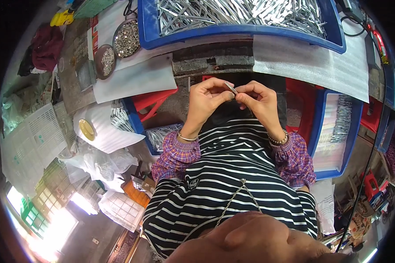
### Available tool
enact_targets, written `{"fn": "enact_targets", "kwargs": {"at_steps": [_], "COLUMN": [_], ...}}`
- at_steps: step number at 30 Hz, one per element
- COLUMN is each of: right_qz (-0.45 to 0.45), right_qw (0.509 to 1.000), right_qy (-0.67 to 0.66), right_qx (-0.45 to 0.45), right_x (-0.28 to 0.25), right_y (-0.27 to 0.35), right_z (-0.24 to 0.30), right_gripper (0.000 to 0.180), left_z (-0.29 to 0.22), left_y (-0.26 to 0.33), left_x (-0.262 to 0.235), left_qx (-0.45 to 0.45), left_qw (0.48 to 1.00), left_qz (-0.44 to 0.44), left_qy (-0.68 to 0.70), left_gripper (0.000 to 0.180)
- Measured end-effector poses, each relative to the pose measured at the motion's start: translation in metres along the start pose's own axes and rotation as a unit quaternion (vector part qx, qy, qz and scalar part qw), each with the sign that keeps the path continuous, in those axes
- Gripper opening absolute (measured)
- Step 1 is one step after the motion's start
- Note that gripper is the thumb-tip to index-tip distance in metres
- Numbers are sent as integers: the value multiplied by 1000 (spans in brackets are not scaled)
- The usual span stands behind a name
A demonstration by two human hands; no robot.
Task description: Assembling small metal hardware components by manually inserting pins into silver parts.
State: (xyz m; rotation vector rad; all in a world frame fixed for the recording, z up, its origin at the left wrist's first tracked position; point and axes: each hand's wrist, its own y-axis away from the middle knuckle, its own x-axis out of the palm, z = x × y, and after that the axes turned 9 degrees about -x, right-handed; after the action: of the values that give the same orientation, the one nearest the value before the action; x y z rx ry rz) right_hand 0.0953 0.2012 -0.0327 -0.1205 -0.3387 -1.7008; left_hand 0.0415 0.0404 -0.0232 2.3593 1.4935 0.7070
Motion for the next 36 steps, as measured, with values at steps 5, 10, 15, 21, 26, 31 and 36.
{"fn": "enact_targets", "kwargs": {"at_steps": [5, 10, 15, 21, 26, 31, 36], "right_qz": [17, 27, 33, 14, 13, -14, -4], "right_qw": [1000, 999, 999, 969, 931, 900, 893], "right_qy": [16, 37, 23, -209, -316, -374, -384], "right_qx": [-1, -10, -4, 127, 180, 223, 234], "right_x": [-2, -1, -1, -4, -5, -2, -3], "right_y": [-1, -2, -2, 0, -3, -1, 1], "right_z": [1, 4, 5, -6, -4, -2, -7], "right_gripper": [11, 11, 11, 16, 13, 10, 8], "left_z": [-2, -1, -3, -3, 3, 4, 5], "left_y": [1, 1, 3, -4, -7, -3, -3], "left_x": [0, 1, 3, -1, -6, 1, 6], "left_qx": [-5, 12, 14, -2, 47, 46, 73], "left_qw": [1000, 1000, 999, 998, 976, 979, 983], "left_qz": [-10, -20, -20, 2, 57, 46, 35], "left_qy": [-13, -15, -21, 68, 204, 193, 162], "left_gripper": [17, 14, 14, 19, 32, 34, 35]}}
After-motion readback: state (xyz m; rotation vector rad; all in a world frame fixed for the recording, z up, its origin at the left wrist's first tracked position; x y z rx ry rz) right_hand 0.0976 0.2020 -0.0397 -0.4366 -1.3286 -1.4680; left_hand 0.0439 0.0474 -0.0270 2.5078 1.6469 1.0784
